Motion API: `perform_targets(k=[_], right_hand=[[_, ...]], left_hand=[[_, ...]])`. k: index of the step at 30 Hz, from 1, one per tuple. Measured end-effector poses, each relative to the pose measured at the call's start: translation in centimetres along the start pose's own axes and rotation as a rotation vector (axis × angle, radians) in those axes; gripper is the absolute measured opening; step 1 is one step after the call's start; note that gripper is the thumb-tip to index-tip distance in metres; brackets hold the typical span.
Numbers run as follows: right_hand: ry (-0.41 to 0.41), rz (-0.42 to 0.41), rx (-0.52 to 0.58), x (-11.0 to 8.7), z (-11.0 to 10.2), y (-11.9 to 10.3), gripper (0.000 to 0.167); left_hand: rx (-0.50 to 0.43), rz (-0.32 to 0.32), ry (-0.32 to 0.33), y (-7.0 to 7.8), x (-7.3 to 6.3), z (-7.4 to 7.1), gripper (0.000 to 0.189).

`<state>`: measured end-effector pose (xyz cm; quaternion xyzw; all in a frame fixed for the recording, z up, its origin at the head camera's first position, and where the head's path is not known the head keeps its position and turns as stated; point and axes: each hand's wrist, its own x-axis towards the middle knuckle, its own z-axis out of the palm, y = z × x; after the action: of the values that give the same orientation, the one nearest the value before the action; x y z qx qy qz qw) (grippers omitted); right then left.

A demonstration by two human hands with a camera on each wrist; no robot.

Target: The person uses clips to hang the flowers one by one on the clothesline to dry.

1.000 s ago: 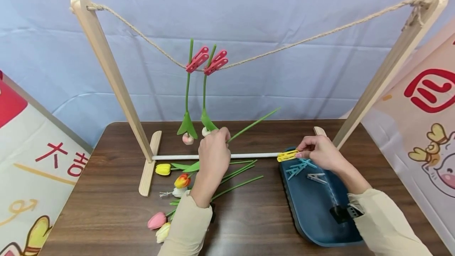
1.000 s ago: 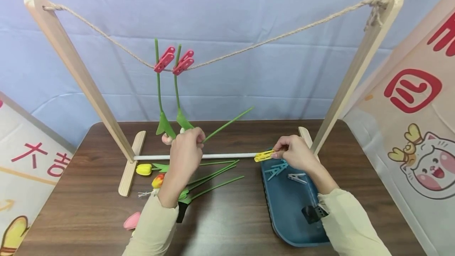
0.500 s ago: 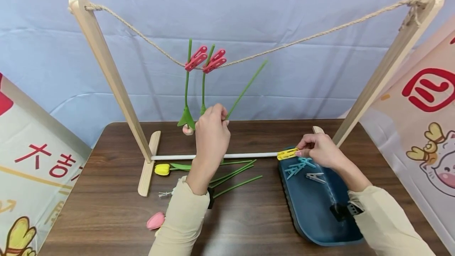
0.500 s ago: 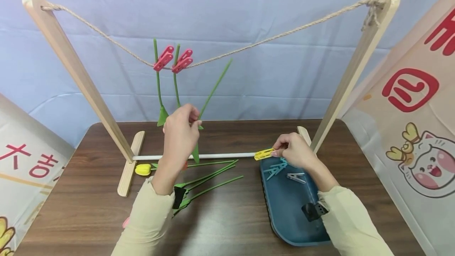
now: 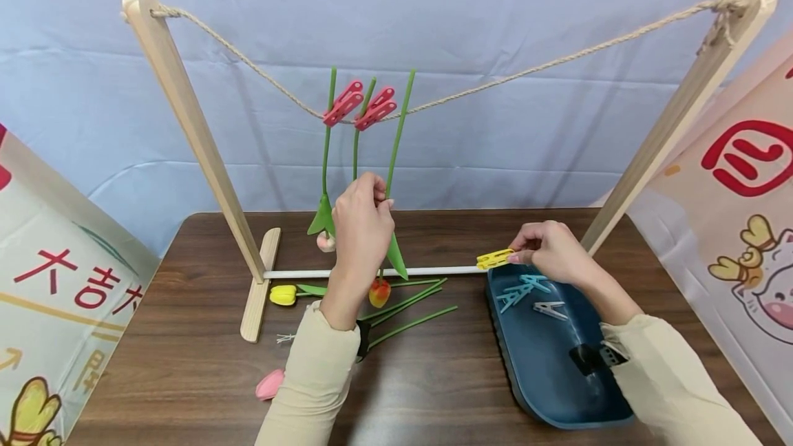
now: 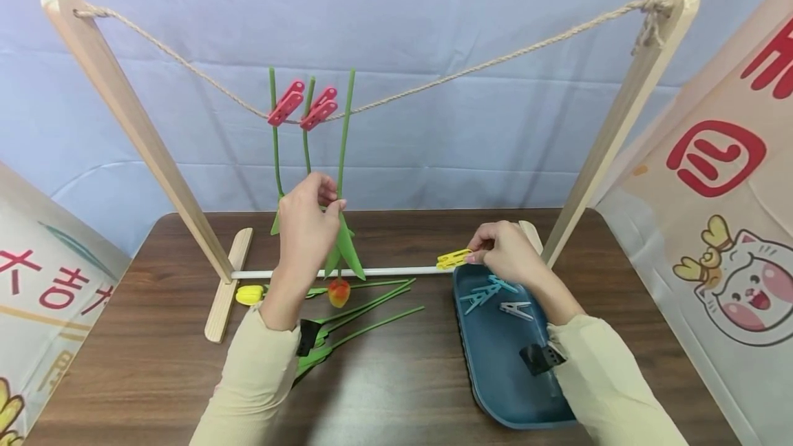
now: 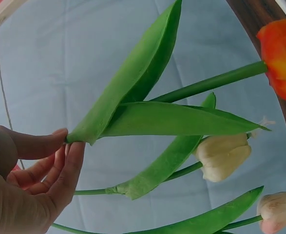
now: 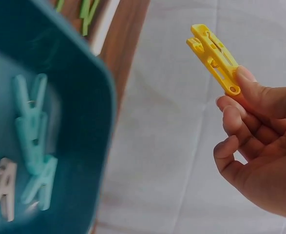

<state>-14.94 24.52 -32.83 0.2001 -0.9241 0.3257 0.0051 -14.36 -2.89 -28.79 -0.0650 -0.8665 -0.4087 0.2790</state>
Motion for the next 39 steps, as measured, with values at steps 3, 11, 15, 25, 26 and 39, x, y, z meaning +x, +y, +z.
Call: perform_targets(k=[3, 11, 15, 25, 26, 39], right_hand=[[-0.002, -0.005, -0.02, 0.9, -0.4, -1.1, 0.005], [0.037, -0.117, -0.078, 3.9, -2.1, -5.9, 0.004], [0.053, -0.16, -0.101, 5.3, -2.8, -8.5, 0.003], [0.127, -0.273, -0.138, 7.6, -4.4, -13.8, 0.004], [0.138, -0.278, -0.142, 7.8, -4.6, -14.1, 0.004], [0.325, -0.237, -0.208, 9.5, -7.4, -19.0, 0.008]], left_hand=[[-0.002, -0.009, -0.002, -0.1, 0.1, 0.1, 0.009], [0.004, -0.046, -0.009, -0.3, 0.1, 0.2, 0.009], [0.011, -0.052, -0.003, -0.2, 0.0, 0.3, 0.01], [0.016, -0.048, 0.001, -0.3, 0.0, 0.3, 0.01], [0.015, -0.044, 0.002, -0.3, 0.0, 0.3, 0.011], [0.005, -0.022, 0.01, -0.5, 0.1, 0.4, 0.01]])
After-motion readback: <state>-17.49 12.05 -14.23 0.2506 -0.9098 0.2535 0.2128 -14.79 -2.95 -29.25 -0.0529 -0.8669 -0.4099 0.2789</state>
